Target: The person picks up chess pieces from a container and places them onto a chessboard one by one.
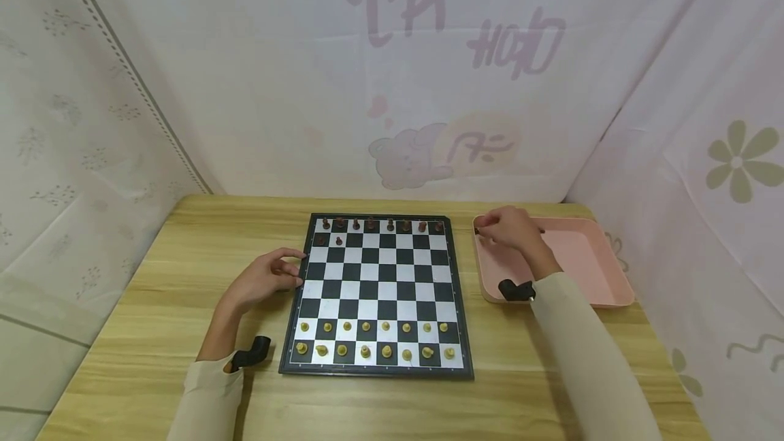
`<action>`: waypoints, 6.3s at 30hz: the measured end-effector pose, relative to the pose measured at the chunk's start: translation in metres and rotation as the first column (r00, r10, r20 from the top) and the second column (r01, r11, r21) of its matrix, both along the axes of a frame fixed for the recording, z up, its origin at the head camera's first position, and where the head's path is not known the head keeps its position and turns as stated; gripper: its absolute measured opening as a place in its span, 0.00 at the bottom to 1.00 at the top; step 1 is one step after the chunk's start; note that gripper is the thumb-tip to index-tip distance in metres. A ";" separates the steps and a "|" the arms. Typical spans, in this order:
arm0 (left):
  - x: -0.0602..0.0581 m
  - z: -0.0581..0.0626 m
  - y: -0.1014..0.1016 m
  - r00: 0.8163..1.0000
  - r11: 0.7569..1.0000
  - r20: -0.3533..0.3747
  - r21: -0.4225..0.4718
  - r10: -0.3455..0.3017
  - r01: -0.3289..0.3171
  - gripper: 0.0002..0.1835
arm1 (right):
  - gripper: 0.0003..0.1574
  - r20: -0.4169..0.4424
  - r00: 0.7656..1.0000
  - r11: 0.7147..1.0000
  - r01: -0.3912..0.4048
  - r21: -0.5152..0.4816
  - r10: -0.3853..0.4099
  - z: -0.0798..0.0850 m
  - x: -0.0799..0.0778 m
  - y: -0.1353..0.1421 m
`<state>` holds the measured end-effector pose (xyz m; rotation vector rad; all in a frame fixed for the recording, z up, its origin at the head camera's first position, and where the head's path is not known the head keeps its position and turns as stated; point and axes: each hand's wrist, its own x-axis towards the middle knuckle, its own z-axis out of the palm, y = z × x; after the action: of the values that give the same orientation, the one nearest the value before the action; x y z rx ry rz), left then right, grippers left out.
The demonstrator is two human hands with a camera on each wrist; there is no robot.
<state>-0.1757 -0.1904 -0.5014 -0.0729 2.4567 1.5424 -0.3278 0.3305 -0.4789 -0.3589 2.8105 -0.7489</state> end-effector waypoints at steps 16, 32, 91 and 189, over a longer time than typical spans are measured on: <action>0.000 0.000 0.000 1.000 1.000 -0.009 0.009 -0.006 0.006 0.26 | 0.28 0.057 0.997 0.984 0.049 0.171 -0.059 -0.003 -0.006 -0.010; 0.001 0.001 0.000 1.000 1.000 -0.012 0.018 -0.012 0.012 0.26 | 0.14 0.011 0.998 0.997 -0.069 0.023 0.069 -0.018 0.010 -0.009; 0.002 0.001 -0.001 0.999 0.999 -0.023 0.025 -0.021 0.022 0.28 | 0.17 -0.054 0.995 0.979 0.078 -0.188 -0.089 -0.011 0.046 -0.002; 0.000 -0.002 -0.003 1.000 1.000 -0.009 0.015 -0.014 0.014 0.27 | 0.11 -0.204 0.978 0.978 0.007 -0.209 -0.051 0.013 0.042 -0.094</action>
<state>-0.1753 -0.1934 -0.5032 -0.0457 2.4463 1.5589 -0.2858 0.2361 -0.4664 -0.4561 2.9425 -1.0752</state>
